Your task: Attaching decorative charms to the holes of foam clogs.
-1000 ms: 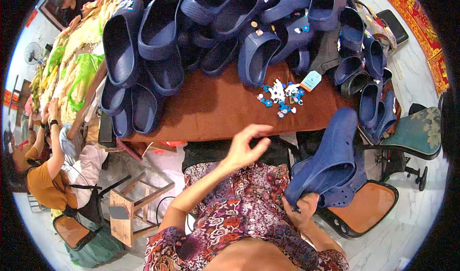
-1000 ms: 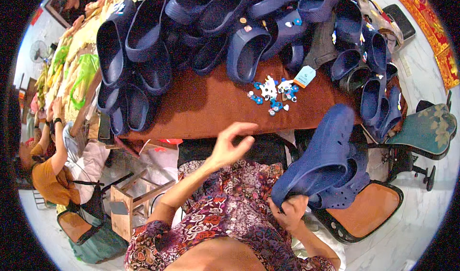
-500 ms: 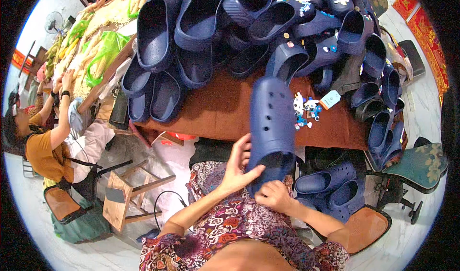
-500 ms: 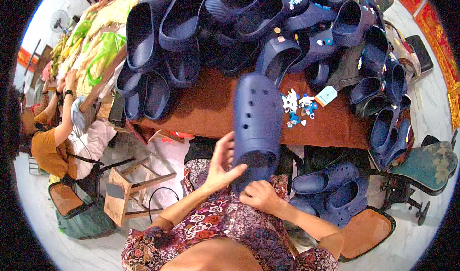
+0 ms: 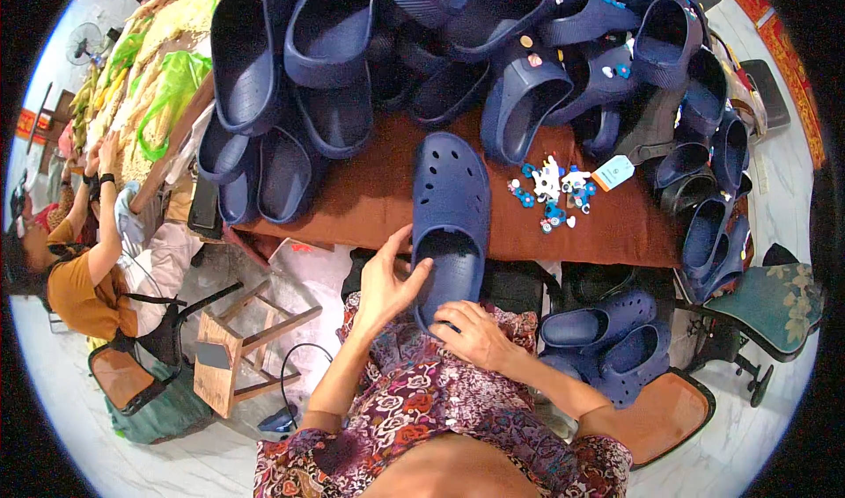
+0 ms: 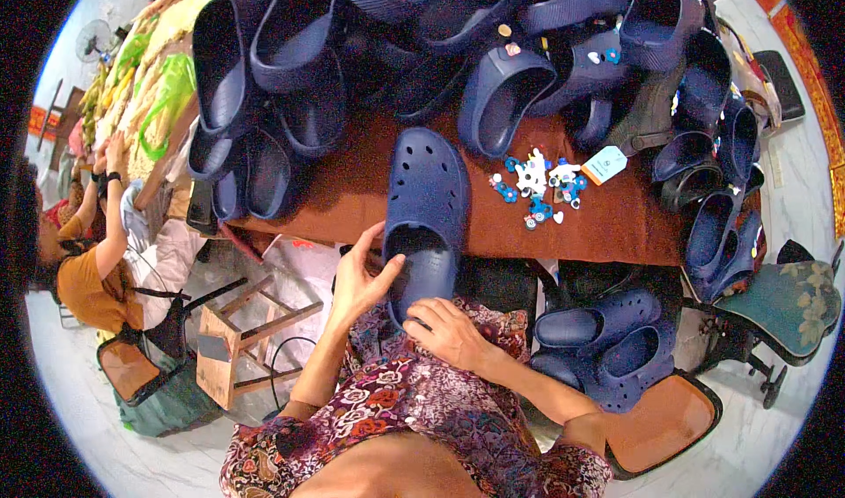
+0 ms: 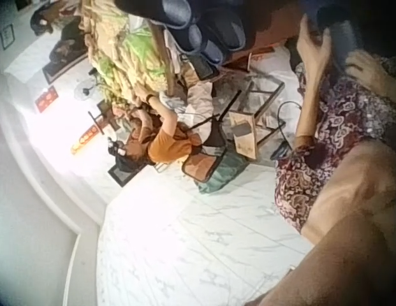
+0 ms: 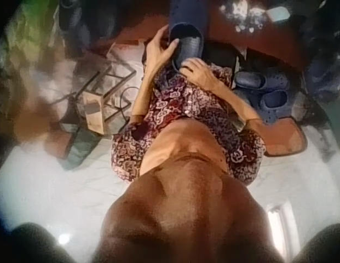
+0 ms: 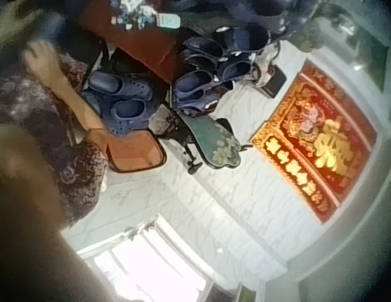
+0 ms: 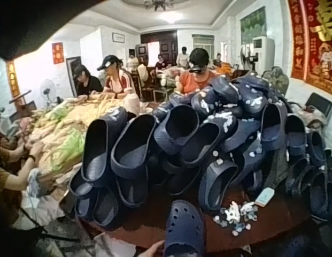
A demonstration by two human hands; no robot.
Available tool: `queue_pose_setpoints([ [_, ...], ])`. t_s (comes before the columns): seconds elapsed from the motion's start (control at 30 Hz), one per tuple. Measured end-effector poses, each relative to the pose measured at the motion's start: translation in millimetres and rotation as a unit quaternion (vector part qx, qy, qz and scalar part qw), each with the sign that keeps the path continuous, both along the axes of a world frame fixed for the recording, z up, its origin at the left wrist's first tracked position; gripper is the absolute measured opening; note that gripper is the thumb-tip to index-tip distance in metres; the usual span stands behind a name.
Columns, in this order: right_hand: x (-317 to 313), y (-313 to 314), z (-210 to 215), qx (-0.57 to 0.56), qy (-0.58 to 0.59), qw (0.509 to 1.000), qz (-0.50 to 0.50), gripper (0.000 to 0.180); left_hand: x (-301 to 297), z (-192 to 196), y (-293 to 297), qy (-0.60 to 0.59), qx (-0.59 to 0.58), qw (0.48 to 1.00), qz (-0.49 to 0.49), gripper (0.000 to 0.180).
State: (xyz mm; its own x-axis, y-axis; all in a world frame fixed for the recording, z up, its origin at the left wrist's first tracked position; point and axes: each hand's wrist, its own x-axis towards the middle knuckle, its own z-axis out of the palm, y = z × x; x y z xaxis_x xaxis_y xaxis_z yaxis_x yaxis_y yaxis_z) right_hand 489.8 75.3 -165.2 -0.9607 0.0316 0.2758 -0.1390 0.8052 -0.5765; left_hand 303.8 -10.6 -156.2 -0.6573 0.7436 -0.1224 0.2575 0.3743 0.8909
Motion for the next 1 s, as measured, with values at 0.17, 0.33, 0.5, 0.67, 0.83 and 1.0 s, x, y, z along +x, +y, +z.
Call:
queue_pose_setpoints([
  [0.17, -5.7, 20.9, 5.9, -0.086, 0.112, 0.989, -0.043, 0.026, -7.6, -7.9, 3.9, -0.034, -0.005, 0.999, 0.035, 0.052],
  [0.33, -11.4, 84.7, 12.8, -0.005, 0.083, 0.949, -0.303, 0.023, -4.8, 0.7, 4.0, -0.016, -0.001, 0.999, 0.042, 0.053],
  [0.5, -18.4, 140.0, 3.5, 0.091, -0.006, 0.919, -0.382, 0.023, 4.8, 27.4, -4.9, 0.18, 0.109, 0.975, 0.075, 0.045],
  [0.67, -22.6, 153.0, -3.4, 0.133, -0.045, 0.922, -0.36, 0.029, 34.2, 32.0, -9.1, 0.02, 0.182, 0.983, -0.021, 0.025],
  [0.83, -25.4, 157.4, -6.0, 0.129, -0.056, 0.917, -0.373, 0.023, 57.6, 3.5, 13.4, -0.226, 0.159, 0.961, -0.023, 0.047],
  [1.0, -25.9, 147.6, 0.6, 0.072, 0.002, 0.921, -0.383, 0.018, 39.3, 7.9, 46.9, -0.446, 0.137, 0.883, 0.053, 0.056],
])
